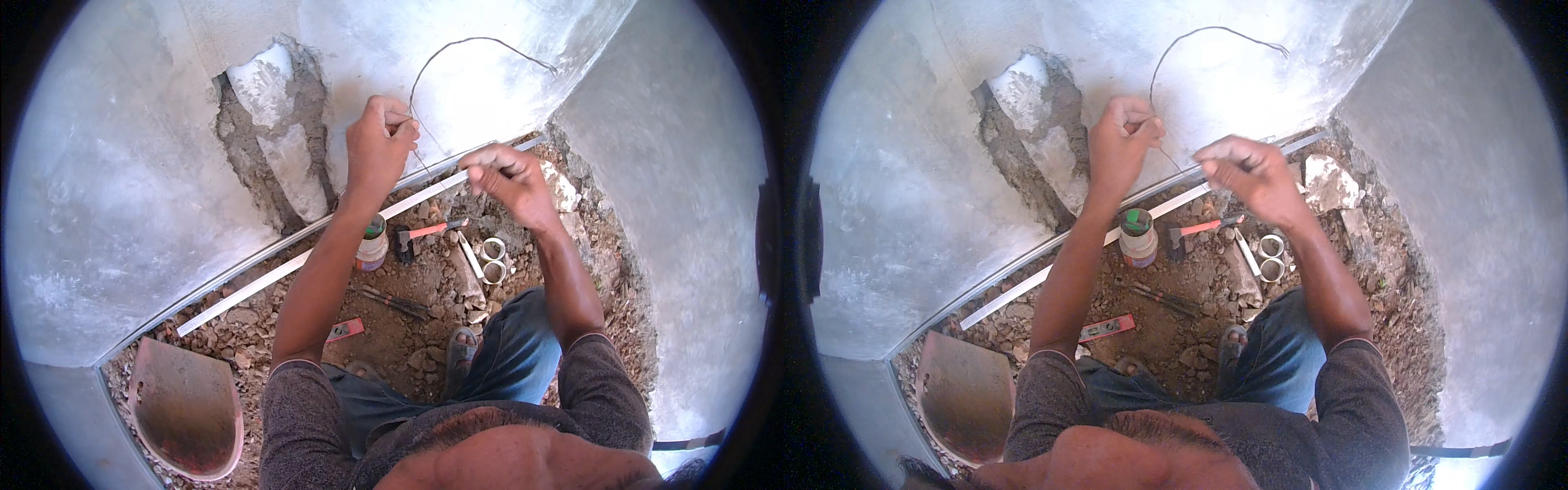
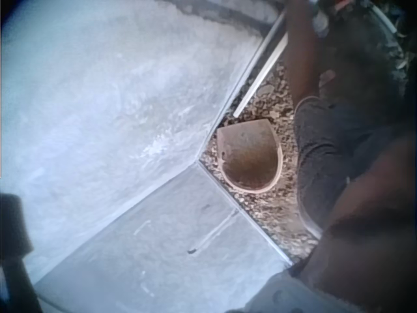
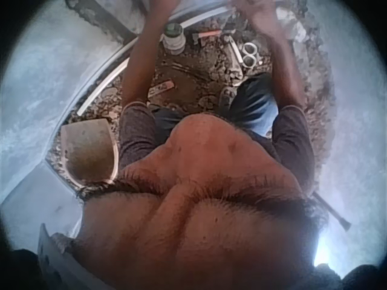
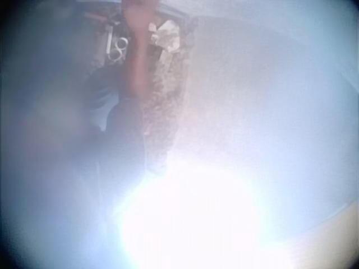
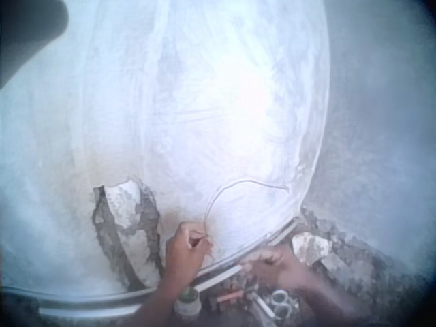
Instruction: The person positions a wire into a groove in a concrete wall by hand, uses pliers to pull and position the wire, and secures the installation into the groove.
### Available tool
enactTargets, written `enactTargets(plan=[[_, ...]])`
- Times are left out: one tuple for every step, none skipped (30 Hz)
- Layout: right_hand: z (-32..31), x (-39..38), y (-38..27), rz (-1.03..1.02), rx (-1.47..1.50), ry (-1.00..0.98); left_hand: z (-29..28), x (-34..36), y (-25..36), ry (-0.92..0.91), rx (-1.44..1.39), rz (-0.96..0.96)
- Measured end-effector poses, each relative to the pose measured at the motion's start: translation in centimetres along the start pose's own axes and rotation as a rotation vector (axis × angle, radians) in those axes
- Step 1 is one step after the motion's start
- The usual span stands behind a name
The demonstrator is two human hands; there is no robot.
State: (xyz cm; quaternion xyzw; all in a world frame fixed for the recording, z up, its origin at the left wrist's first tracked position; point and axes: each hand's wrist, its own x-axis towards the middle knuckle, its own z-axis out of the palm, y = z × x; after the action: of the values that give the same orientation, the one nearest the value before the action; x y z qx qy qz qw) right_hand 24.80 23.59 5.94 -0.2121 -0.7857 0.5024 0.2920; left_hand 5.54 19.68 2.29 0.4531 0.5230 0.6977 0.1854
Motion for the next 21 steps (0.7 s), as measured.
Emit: enactTargets(plan=[[0.7, -0.3, -0.1, 0.009, 0.032, -0.044, 0.1, -0.1, 0.1, 0.006, -0.018, -0.015], [1.5, -0.5, -0.1, 0.018, 0.065, -0.088, 0.3, -0.3, 0.0, -0.005, 0.076, 0.045], [2.1, -0.7, -0.3, 0.028, 0.093, -0.129, 0.5, -0.4, -0.2, -0.019, 0.166, 0.107], [2.7, -0.8, -0.8, -0.05, 0.004, -0.133, 0.7, -0.5, -0.4, -0.032, 0.255, 0.169], [3.2, -0.8, -1.3, -0.127, -0.085, -0.136, 0.8, -0.5, -1.0, -0.015, 0.327, 0.268], [3.4, -0.8, -1.6, -0.202, -0.175, -0.139, 0.9, -0.5, -1.4, 0.002, 0.398, 0.366], [3.3, -0.6, -0.9, -0.332, -0.239, -0.083, 1.1, -0.5, -1.9, 0.019, 0.467, 0.464], [3.0, -0.5, -1.0, -0.407, -0.363, 0.013, 1.1, -0.6, -2.3, -0.012, 0.549, 0.458], [2.7, -0.5, -1.2, -0.478, -0.483, 0.106, 0.9, -0.8, -2.4, -0.042, 0.633, 0.448], [2.3, -0.5, -1.5, -0.549, -0.604, 0.199, 0.9, -1.1, -2.5, -0.073, 0.717, 0.437], [1.8, -0.5, -1.9, -0.538, -0.703, 0.236, 0.9, -1.3, -2.6, -0.14, 0.76, 0.441], [1.1, -0.4, -1.7, -0.507, -0.782, 0.264, 1.1, -1.6, -2.2, -0.21, 0.796, 0.446], [0.4, 0.0, -1.2, -0.474, -0.856, 0.292, 1.2, -1.8, -2.1, -0.282, 0.835, 0.451], [-0.3, 0.4, -0.6, -0.442, -0.93, 0.319, 1.2, -1.9, -2.2, -0.353, 0.836, 0.483], [-1.0, 0.9, -0.2, -0.412, -0.912, 0.349, 1.0, -2.0, -2.3, -0.423, 0.835, 0.515], [-1.9, 1.4, 0.4, -0.382, -0.895, 0.378, 0.8, -2.0, -2.3, -0.492, 0.832, 0.548], [-2.7, 1.8, 1.2, -0.353, -0.877, 0.406, 0.6, -1.9, -2.4, -0.517, 0.701, 0.514], [-4.0, 1.9, 2.4, -0.225, -0.867, 0.384, 0.7, -1.5, -2.3, -0.539, 0.561, 0.482], [-5.4, 2.0, 4.3, -0.103, -0.848, 0.364, 0.8, -1.2, -2.0, -0.559, 0.431, 0.452], [-6.1, 2.1, 6.0, 0.015, -0.822, 0.342, 0.7, -0.9, -1.6, -0.587, 0.418, 0.372], [-5.9, 2.2, 6.7, -0.051, -0.821, 0.301, 0.4, -0.6, -1.1, -0.61, 0.405, 0.291]])
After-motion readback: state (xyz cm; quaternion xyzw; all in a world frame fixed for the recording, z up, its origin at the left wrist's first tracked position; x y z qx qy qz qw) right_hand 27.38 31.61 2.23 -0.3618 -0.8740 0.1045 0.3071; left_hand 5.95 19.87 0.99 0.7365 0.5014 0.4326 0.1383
